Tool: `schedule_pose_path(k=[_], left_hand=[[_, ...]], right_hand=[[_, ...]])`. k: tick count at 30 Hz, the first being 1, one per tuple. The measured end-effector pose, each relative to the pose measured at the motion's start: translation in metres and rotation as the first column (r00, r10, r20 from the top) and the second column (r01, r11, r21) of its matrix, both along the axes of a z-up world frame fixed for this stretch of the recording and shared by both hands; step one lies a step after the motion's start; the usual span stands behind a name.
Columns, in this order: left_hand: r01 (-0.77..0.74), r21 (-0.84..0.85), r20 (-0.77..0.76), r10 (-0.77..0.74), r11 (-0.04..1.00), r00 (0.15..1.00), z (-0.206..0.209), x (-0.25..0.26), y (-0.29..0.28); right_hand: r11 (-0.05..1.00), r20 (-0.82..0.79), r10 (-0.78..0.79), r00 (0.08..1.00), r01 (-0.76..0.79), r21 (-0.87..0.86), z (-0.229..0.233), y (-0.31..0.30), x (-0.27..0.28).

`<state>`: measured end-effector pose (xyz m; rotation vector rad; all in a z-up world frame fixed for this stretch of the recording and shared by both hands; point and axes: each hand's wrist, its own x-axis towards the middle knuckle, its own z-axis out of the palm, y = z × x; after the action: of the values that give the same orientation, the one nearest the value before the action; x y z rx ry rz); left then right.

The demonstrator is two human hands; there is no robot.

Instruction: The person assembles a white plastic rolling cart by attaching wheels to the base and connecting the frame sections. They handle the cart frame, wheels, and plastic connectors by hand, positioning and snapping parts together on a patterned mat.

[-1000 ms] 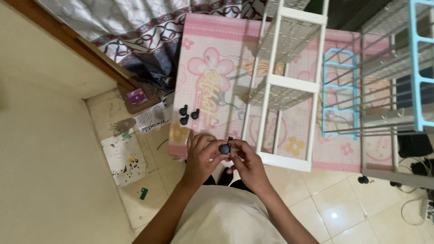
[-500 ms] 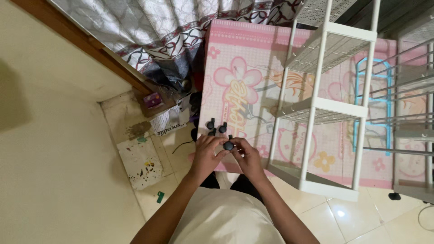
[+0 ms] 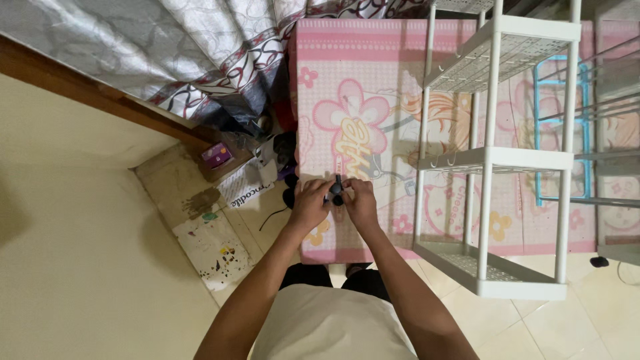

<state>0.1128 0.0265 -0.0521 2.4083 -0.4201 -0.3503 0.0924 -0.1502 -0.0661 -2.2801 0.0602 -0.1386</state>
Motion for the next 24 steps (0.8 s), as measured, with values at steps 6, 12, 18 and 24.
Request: schedule_pose_path(k=[6, 12, 18, 24], left_hand=[[0.062, 0.051, 0.005, -0.063, 0.997, 0.998, -0.029, 0.010, 0.000], [0.070, 0.111, -0.048, -0.065, 0.991, 0.997, -0.044, 0.009, -0.001], [0.090, 0.154, -0.099, -0.076, 0.984, 0.992, -0.049, 0.005, 0.001], [0.070, 0.099, -0.057, -0.064, 0.993, 0.996, -0.042, 0.001, 0.003]], right_hand=[[0.999, -0.130, -0.037, 0.991, 0.032, -0.040, -0.027, 0.006, 0.011], [0.995, -0.158, -0.019, 0.987, 0.003, -0.098, -0.044, 0.008, 0.011], [0.993, -0.145, 0.004, 0.989, -0.021, -0.115, -0.049, 0.009, 0.008], [0.999, -0.121, -0.041, 0.992, 0.039, -0.022, -0.015, 0.008, -0.007]])
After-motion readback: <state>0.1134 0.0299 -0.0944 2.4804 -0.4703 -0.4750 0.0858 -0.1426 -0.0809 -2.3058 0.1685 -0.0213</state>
